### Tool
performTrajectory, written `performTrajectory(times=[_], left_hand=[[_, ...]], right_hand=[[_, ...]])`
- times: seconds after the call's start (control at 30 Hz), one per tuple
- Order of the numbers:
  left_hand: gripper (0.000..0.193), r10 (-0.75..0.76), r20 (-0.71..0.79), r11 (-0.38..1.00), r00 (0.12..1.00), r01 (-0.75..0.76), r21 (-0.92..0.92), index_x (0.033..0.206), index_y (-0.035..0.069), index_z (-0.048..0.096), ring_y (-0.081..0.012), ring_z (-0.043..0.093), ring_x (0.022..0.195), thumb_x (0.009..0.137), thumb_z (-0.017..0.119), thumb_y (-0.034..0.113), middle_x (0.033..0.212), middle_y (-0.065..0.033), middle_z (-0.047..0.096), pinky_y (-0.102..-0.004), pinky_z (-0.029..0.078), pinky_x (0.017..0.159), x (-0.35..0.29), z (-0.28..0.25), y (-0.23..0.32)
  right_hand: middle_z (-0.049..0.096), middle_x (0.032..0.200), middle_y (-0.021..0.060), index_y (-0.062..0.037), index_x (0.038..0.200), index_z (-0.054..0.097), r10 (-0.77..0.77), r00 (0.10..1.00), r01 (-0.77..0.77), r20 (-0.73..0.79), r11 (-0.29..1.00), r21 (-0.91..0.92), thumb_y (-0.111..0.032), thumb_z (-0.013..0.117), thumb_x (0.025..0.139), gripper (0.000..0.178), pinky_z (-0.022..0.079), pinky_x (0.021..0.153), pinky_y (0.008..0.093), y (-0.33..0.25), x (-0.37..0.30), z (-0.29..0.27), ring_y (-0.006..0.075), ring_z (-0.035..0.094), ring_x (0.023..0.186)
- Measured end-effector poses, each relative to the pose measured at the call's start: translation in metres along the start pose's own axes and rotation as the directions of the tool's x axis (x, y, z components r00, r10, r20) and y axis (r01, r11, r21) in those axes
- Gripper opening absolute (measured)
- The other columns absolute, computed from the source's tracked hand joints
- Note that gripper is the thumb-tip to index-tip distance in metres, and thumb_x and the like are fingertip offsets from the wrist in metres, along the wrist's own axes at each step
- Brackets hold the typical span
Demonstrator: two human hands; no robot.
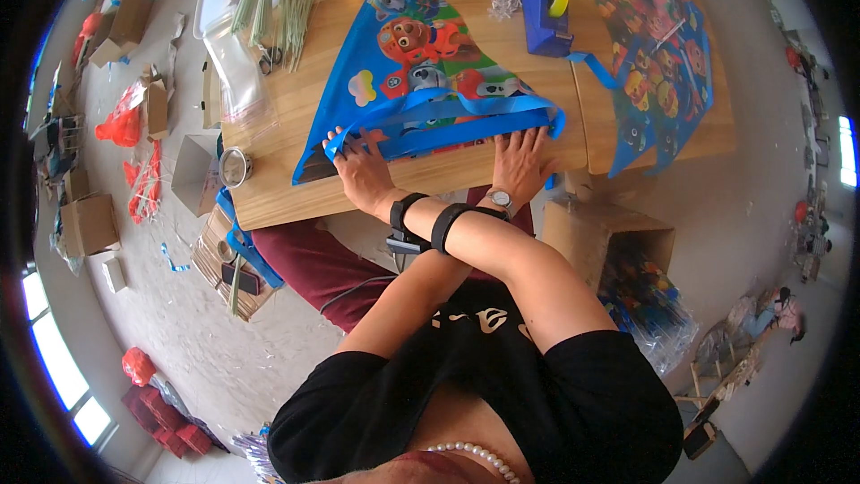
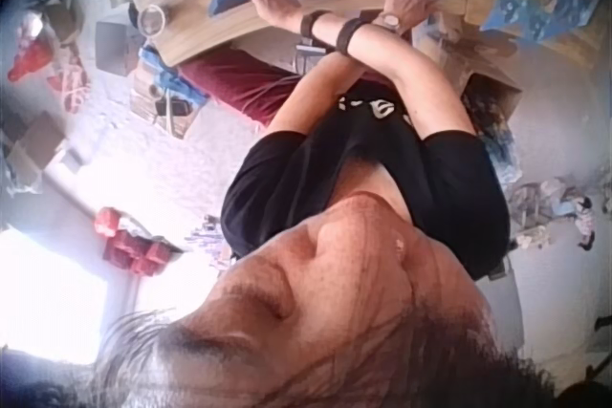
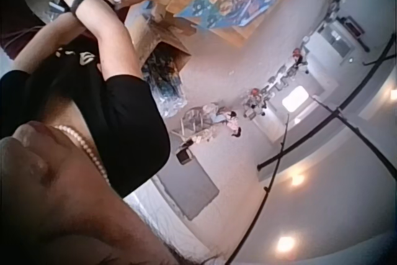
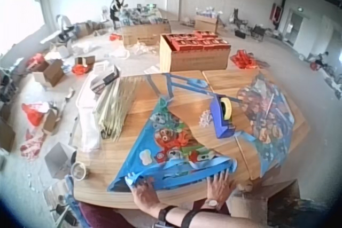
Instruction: Assemble, roll up, and prepare decorative kites for packaging at a workshop station.
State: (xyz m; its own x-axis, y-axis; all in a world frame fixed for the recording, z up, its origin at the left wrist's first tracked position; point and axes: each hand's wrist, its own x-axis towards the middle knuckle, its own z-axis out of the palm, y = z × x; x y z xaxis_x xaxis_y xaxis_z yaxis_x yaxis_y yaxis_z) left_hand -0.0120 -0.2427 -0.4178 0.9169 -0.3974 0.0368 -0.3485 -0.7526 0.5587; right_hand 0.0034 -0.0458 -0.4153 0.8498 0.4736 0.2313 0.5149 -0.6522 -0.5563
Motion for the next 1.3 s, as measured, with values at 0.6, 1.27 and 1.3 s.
performTrajectory(times=[0.6, 1.27, 1.3], left_hand=[[0.081, 0.007, -0.042, 1.000, 0.999, -0.006, 0.006, 0.160, 0.017, 0.039, -0.0334, 0.037, 0.147, 0.092, 0.066, 0.053, 0.154, -0.0089, 0.049, -0.0669, 0.021, 0.120, -0.001, 0.005, 0.003], [0.076, 0.015, -0.120, 0.999, 0.993, -0.020, -0.038, 0.158, 0.016, 0.043, -0.0342, 0.038, 0.146, 0.094, 0.063, 0.051, 0.155, -0.0114, 0.049, -0.0653, 0.021, 0.120, -0.001, 0.006, -0.001], [0.076, 0.006, -0.044, 0.999, 0.999, -0.008, -0.048, 0.158, 0.016, 0.043, -0.0343, 0.038, 0.146, 0.094, 0.064, 0.051, 0.155, -0.0117, 0.048, -0.0648, 0.021, 0.120, -0.001, 0.006, -0.001]], right_hand=[[0.062, 0.143, 0.0176, -0.0026, 0.139, 0.060, -0.030, 0.999, 0.030, -0.036, 1.000, -0.007, -0.011, 0.055, 0.096, 0.044, 0.029, 0.122, 0.0557, 0.009, 0.000, -0.009, 0.0318, 0.057, 0.133], [0.051, 0.157, 0.0152, -0.0028, 0.145, 0.058, -0.063, 0.998, 0.063, 0.019, 0.998, 0.026, -0.009, 0.048, 0.096, 0.050, 0.022, 0.126, 0.0515, 0.011, -0.010, 0.011, 0.0294, 0.040, 0.151], [0.051, 0.157, 0.0150, -0.0028, 0.145, 0.058, -0.064, 0.998, 0.064, 0.019, 0.998, 0.029, -0.010, 0.048, 0.097, 0.050, 0.021, 0.126, 0.0513, 0.012, -0.010, 0.011, 0.0293, 0.040, 0.151]])
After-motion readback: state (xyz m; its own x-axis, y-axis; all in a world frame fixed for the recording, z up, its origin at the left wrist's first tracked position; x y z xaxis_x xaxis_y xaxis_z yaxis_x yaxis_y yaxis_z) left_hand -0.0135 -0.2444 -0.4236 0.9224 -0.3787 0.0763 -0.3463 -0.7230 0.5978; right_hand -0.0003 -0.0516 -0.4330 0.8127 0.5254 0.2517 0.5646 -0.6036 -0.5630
